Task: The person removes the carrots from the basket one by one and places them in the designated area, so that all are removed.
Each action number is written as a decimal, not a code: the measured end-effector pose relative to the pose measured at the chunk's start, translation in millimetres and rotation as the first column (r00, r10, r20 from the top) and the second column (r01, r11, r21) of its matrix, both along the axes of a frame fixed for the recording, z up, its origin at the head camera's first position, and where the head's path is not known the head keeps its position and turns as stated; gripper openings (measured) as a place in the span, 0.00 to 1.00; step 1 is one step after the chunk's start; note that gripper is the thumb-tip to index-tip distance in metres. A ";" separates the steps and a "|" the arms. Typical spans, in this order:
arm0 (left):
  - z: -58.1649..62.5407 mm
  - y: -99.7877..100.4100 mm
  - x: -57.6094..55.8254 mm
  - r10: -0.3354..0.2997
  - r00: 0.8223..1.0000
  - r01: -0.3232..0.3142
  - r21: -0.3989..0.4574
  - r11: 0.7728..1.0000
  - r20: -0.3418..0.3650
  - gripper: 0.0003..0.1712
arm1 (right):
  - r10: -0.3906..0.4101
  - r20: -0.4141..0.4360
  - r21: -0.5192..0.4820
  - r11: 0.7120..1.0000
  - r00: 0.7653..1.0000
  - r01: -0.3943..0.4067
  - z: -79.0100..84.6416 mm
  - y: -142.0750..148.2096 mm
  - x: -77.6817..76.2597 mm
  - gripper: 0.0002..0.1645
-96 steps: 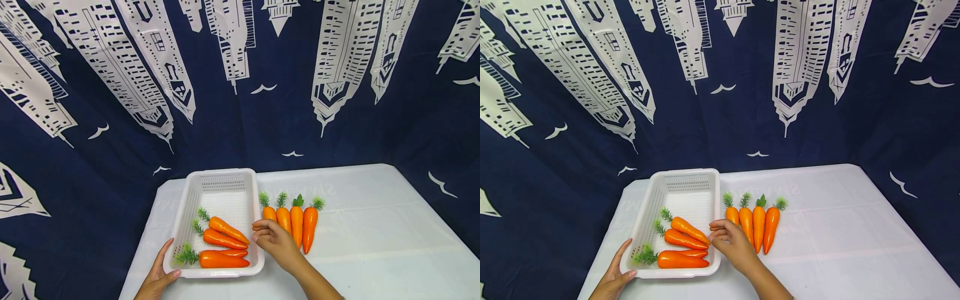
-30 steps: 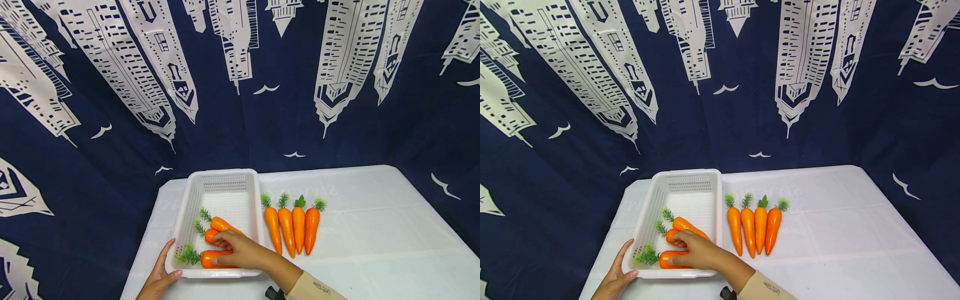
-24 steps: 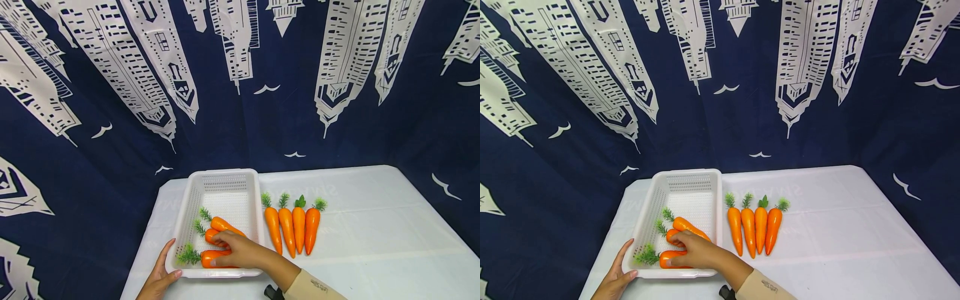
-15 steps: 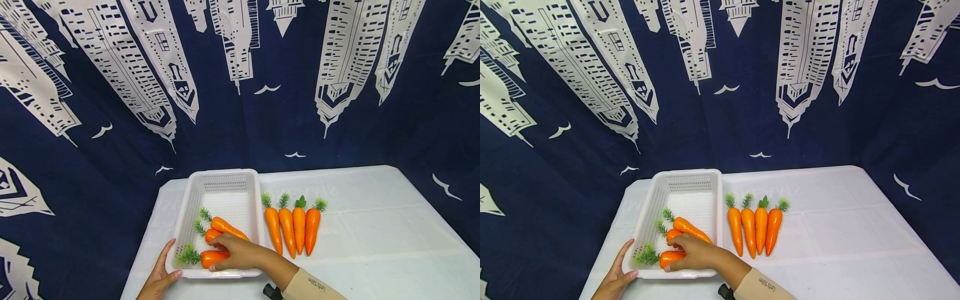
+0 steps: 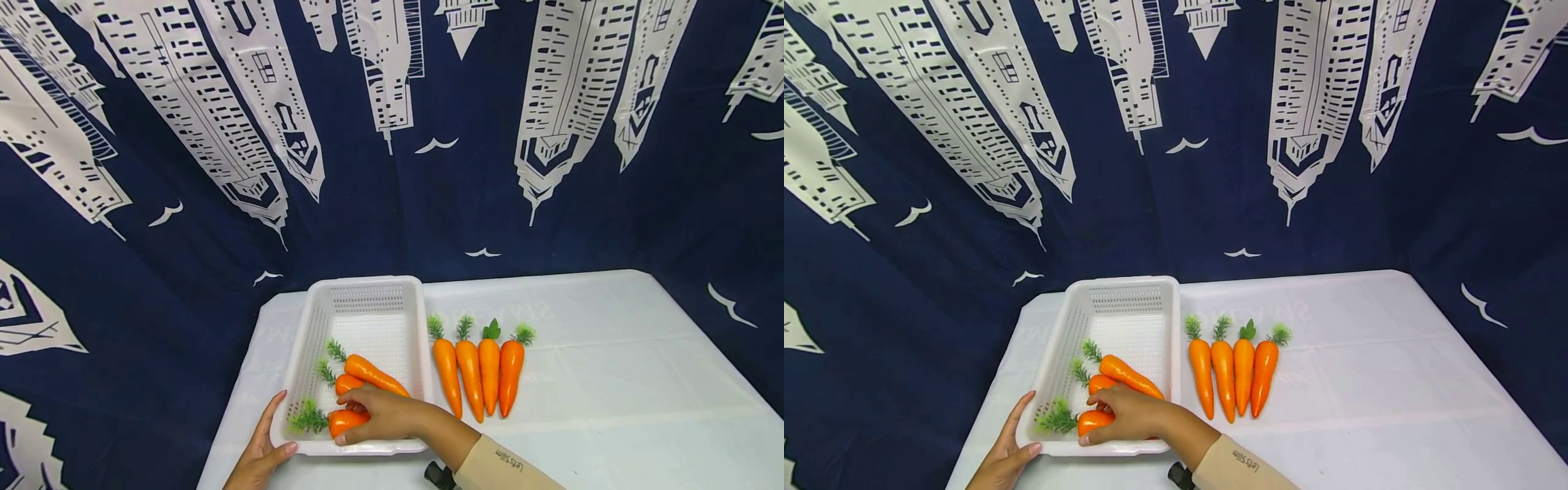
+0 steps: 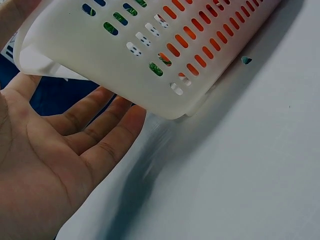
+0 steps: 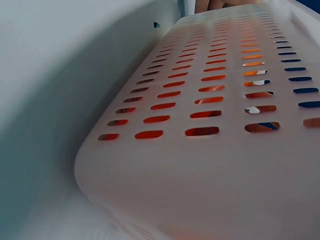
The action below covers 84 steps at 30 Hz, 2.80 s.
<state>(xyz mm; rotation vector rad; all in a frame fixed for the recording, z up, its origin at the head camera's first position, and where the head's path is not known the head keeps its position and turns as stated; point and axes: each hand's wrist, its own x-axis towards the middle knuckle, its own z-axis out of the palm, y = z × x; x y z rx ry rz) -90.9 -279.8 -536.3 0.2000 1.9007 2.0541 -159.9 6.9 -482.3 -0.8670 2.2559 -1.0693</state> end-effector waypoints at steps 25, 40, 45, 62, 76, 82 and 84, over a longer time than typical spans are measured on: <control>-3.4 -3.3 0.2 -0.039 0.999 0.039 0.054 0.998 0.001 0.54 | -0.011 0.012 0.018 1.000 1.000 0.011 -2.0 -2.1 0.8 0.35; -1.9 -2.2 0.8 -0.033 0.999 0.033 0.043 0.999 -0.002 0.54 | -0.031 0.016 -0.023 0.999 0.999 0.031 0.0 -1.1 -0.5 0.25; -1.9 -1.9 0.7 -0.031 0.999 0.032 0.041 0.999 -0.007 0.53 | -0.019 -0.012 -0.039 0.999 1.000 0.019 -1.4 -1.3 -1.2 0.24; -2.5 -2.6 0.2 -0.010 1.000 0.010 0.021 1.000 -0.002 0.53 | -0.032 0.015 -0.080 0.996 0.999 0.033 -0.2 -1.3 -1.7 0.25; -3.4 -3.0 0.1 -0.016 1.000 0.016 0.032 0.999 -0.004 0.54 | -0.035 0.050 -0.148 0.988 0.998 0.042 -0.6 -0.5 -1.3 0.25; -3.9 -2.8 -0.6 -0.012 1.000 0.012 0.032 0.999 -0.006 0.55 | -0.031 0.048 -0.161 0.986 0.998 0.038 -1.9 -0.1 -2.0 0.25; -4.1 -2.9 -0.8 -0.011 1.000 0.012 0.032 0.999 -0.008 0.55 | -0.033 0.047 -0.164 0.986 0.998 0.041 -2.4 -0.3 -2.5 0.25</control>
